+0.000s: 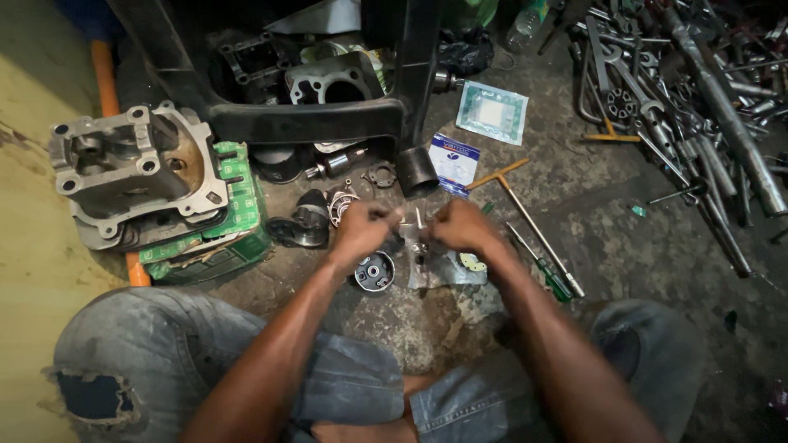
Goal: The person sits on the floor and assembles small mechanical components, including a circular housing, a yellow gear, and a metal shaft. They use a screwdriver to tighten screws on the assembly and handle various small parts and tools scattered around them.
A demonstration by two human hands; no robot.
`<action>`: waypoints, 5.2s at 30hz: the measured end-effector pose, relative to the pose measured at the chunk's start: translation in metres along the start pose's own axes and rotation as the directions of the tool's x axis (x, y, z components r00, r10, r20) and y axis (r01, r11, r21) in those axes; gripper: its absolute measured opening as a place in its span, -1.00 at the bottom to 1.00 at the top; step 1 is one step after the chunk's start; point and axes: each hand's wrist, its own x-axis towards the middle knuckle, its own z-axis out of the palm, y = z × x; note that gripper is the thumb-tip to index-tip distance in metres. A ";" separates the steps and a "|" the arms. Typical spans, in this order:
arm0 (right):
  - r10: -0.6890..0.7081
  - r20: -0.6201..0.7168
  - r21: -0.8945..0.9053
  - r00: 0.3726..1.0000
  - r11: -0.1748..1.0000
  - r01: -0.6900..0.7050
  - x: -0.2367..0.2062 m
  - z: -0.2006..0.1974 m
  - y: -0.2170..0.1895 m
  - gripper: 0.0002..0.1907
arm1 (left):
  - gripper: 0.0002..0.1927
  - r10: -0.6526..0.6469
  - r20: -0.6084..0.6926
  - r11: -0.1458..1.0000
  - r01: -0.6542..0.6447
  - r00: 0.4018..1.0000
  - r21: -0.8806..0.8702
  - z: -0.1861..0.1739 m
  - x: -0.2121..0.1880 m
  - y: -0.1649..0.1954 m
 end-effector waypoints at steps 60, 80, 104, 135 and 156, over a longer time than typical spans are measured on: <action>-0.218 -0.017 0.874 0.976 0.471 0.121 0.003 0.005 -0.013 -0.86 | -0.78 0.309 -0.011 0.920 -0.296 0.951 0.256 -0.013 -0.009 0.018; -0.289 -0.190 0.675 0.938 0.655 0.339 0.004 0.007 -0.013 -0.58 | -0.60 0.216 0.014 0.972 -0.217 0.976 0.086 -0.012 -0.009 0.029; -0.259 -0.171 0.490 0.951 0.814 0.310 -0.002 0.004 -0.015 -0.74 | -0.79 -0.180 0.119 0.780 0.215 0.976 -0.587 -0.007 -0.003 0.011; -0.165 -0.138 0.608 0.977 0.764 0.215 0.003 0.002 -0.018 -0.74 | -0.73 -0.200 0.152 0.693 0.250 0.968 -0.676 0.001 -0.007 0.009; -0.281 -0.150 0.693 0.948 0.654 0.303 0.011 -0.008 -0.002 -0.84 | -0.65 -0.187 0.078 0.788 0.102 0.979 0.607 -0.031 -0.010 0.005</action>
